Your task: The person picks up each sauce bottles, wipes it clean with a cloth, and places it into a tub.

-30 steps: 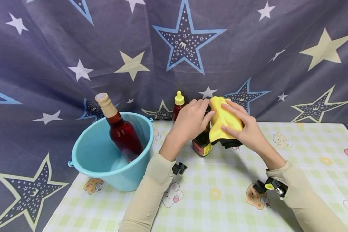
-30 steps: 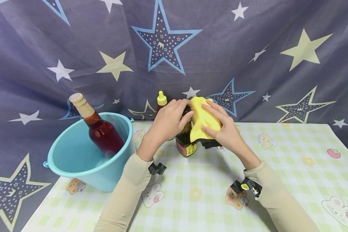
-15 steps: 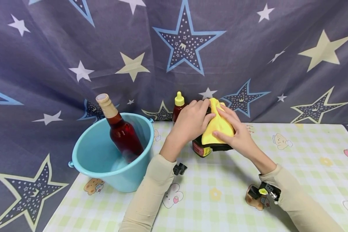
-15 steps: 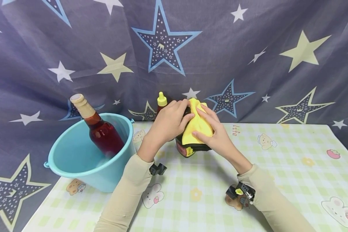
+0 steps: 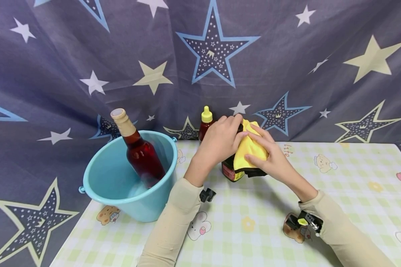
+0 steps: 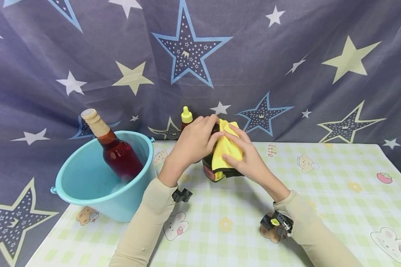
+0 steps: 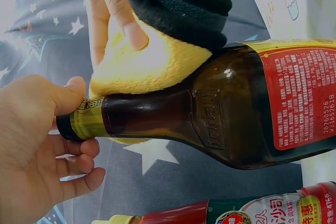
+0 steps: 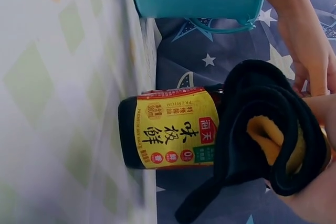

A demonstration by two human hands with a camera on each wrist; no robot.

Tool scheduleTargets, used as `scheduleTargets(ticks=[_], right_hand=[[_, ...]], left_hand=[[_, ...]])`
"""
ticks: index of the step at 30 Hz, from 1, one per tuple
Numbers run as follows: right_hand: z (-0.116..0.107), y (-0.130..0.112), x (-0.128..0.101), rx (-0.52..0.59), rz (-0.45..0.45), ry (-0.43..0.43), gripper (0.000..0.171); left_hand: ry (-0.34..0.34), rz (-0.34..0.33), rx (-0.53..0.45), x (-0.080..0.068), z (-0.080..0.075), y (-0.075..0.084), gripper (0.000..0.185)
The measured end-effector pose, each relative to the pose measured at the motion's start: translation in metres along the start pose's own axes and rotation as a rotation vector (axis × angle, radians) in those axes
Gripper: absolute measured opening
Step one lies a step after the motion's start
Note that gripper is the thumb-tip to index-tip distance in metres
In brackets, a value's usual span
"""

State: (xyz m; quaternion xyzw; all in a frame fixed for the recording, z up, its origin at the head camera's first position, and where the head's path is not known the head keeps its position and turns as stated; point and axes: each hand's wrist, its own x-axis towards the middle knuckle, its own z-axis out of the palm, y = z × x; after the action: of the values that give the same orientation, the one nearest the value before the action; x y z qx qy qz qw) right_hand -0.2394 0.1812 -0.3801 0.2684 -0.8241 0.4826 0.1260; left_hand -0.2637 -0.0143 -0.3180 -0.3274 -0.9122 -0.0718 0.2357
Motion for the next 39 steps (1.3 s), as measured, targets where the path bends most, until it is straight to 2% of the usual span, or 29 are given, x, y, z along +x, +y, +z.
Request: scheduleTargets(ticks=[5, 14, 25, 33, 39], right_hand=[[-0.0024, -0.0016, 0.0000, -0.038, -0.006, -0.040, 0.062], [-0.0007, 0.0015, 0.0001, -0.220, -0.026, -0.117, 0.062], [-0.0016, -0.0012, -0.0016, -0.297, 0.012, -0.161, 0.063], [0.0000, 0.0026, -0.0027, -0.407, -0.010, -0.199, 0.064], [0.0004, 0.0038, -0.0031, -0.394, 0.000, -0.205, 0.064]], left_hand=[[-0.013, -0.009, -0.010, 0.0007, -0.0003, 0.0001, 0.033], [-0.017, -0.009, 0.001, 0.0009, -0.0006, 0.0005, 0.031], [0.004, 0.004, 0.001, 0.0015, -0.0005, 0.0011, 0.030], [-0.009, 0.005, -0.007, 0.0003, 0.0009, 0.0005, 0.033], [-0.002, 0.008, -0.005, -0.0001, 0.0016, 0.0008, 0.034]])
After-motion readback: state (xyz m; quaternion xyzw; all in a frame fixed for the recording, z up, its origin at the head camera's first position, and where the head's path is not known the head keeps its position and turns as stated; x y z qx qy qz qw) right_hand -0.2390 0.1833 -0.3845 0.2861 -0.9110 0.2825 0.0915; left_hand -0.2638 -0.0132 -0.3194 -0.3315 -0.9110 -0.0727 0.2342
